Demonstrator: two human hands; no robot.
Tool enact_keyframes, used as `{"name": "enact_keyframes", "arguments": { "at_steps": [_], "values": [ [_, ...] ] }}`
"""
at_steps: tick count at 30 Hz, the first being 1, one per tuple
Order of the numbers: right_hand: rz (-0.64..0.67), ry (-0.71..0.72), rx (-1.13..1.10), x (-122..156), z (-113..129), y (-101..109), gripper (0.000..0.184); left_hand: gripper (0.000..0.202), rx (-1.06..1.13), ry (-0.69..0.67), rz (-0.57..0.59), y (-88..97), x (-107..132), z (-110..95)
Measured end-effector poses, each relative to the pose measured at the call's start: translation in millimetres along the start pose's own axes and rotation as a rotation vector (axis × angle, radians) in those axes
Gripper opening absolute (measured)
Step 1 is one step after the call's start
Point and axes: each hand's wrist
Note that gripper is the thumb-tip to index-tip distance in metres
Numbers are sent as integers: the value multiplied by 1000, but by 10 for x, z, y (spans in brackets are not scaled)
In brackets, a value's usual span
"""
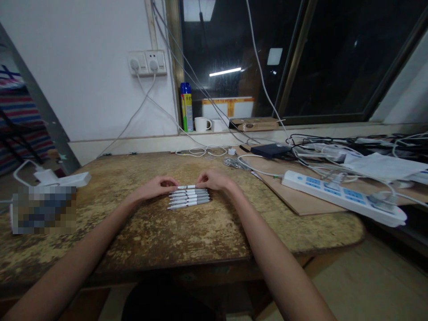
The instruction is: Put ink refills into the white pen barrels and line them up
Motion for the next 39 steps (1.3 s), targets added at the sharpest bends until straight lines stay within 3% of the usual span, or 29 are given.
{"name": "enact_keyframes", "arguments": {
  "at_steps": [6,9,11,15,17,25,39],
  "values": [
    [-13,-12,10,16,10,-23,24,33,20,8,1,-13,-29,62],
    [-117,-26,1,-1,-37,-15,25,35,14,16,15,-28,-51,69],
    [-244,-49,-9,-20,-99,-1,29,37,32,13,-74,-39,-77,93],
    [-560,-111,-100,-45,-248,18,32,35,105,30,-436,-36,-127,192],
    [-667,-138,-149,-40,-307,15,32,35,111,70,-466,-21,-134,243],
    [-726,-161,-215,30,-368,-37,36,33,99,128,-366,-26,-131,344],
    [-673,-131,-253,-39,-467,-28,33,39,99,132,-344,-33,-117,354]
  ]
}}
Point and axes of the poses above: each hand's wrist, its own x-axis away from the middle knuckle, its own y-axis out of the back of the hand, z = x × y, and after that the axes turned 15 degrees about z, right-handed
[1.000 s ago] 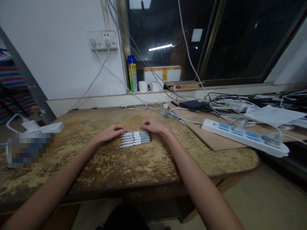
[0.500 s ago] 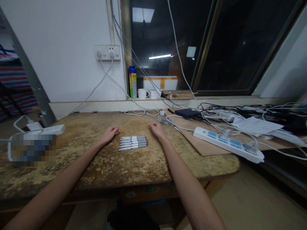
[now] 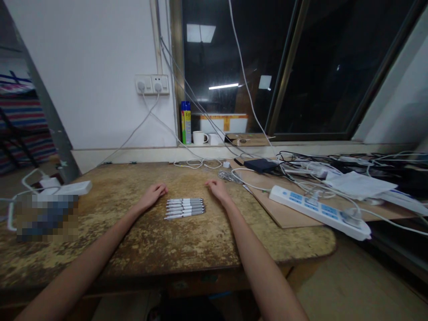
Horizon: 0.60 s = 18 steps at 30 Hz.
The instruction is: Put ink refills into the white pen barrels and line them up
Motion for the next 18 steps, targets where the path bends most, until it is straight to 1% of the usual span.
{"name": "enact_keyframes", "arguments": {
  "at_steps": [8,13,15,18],
  "values": [
    [11,17,7,-24,-49,-28,32,37,8,7,-9,9,20,-33],
    [-11,6,13,-9,-5,-32,33,37,5,5,-25,3,42,-63],
    [-13,6,30,38,42,-59,32,36,6,12,-67,-18,55,-80],
    [-24,16,69,162,121,-135,30,38,21,43,-183,-83,99,-130]
  ]
}}
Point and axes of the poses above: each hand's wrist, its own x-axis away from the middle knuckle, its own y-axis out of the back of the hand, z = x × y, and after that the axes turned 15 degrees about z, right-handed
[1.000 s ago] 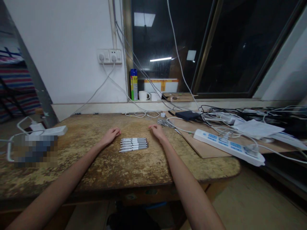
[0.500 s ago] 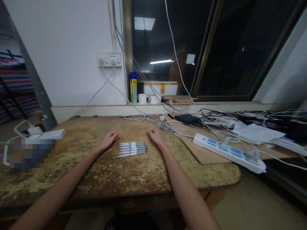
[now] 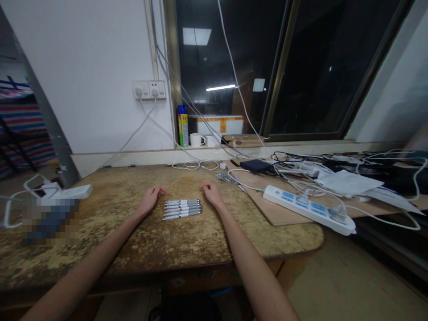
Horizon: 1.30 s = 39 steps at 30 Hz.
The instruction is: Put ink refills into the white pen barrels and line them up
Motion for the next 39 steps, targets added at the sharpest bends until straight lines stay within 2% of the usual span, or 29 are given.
{"name": "enact_keyframes", "arguments": {
  "at_steps": [3,9,15,20,26,35,39],
  "values": [
    [-14,17,46,169,77,-95,29,35,33,40,-81,-80,98,-86],
    [0,111,83,437,207,-366,31,33,165,110,-73,-303,299,-316],
    [-27,17,-137,423,325,-606,38,39,287,158,-105,-526,387,-464],
    [-45,-31,-187,366,307,-629,41,39,331,176,-137,-527,367,-476],
    [-43,-55,-206,198,235,-602,43,38,336,190,-148,-500,196,-447],
    [-57,-53,-186,-361,134,-617,42,32,289,197,-167,-458,-319,-304],
    [-61,-47,-176,-513,95,-617,42,31,273,178,-160,-457,-501,-228]
  ]
}}
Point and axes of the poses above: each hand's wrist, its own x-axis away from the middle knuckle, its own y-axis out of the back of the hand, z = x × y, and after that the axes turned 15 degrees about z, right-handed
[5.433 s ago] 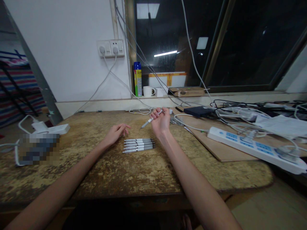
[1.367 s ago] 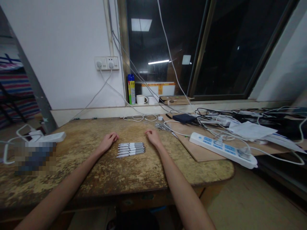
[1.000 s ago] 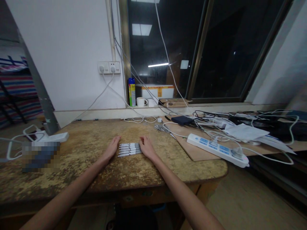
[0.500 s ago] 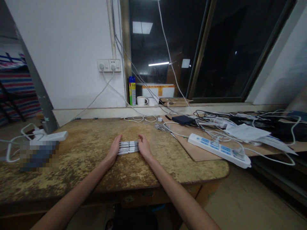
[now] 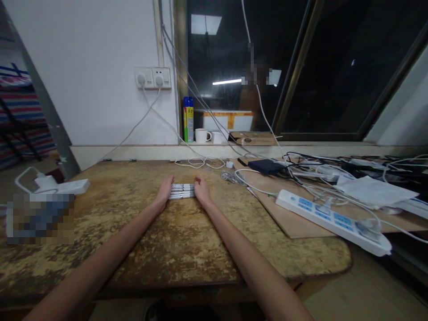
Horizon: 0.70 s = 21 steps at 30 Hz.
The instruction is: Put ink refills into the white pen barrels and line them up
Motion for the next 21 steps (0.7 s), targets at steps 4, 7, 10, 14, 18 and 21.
{"name": "enact_keyframes", "arguments": {
  "at_steps": [4,7,10,14,18,21],
  "values": [
    [-2,11,9,-60,-41,10,42,34,8,-4,12,-20,-92,45],
    [-1,9,10,-79,-59,11,42,35,13,-6,23,-17,-111,68],
    [9,2,9,-85,-58,16,42,36,16,-3,34,0,-118,88],
    [27,16,16,-63,-44,47,42,37,14,-15,57,47,-131,115],
    [12,48,41,-41,-35,139,41,36,-7,-42,77,135,-131,120],
    [-20,57,72,-35,-42,267,41,33,-42,-75,76,219,-105,117]
  ]
}}
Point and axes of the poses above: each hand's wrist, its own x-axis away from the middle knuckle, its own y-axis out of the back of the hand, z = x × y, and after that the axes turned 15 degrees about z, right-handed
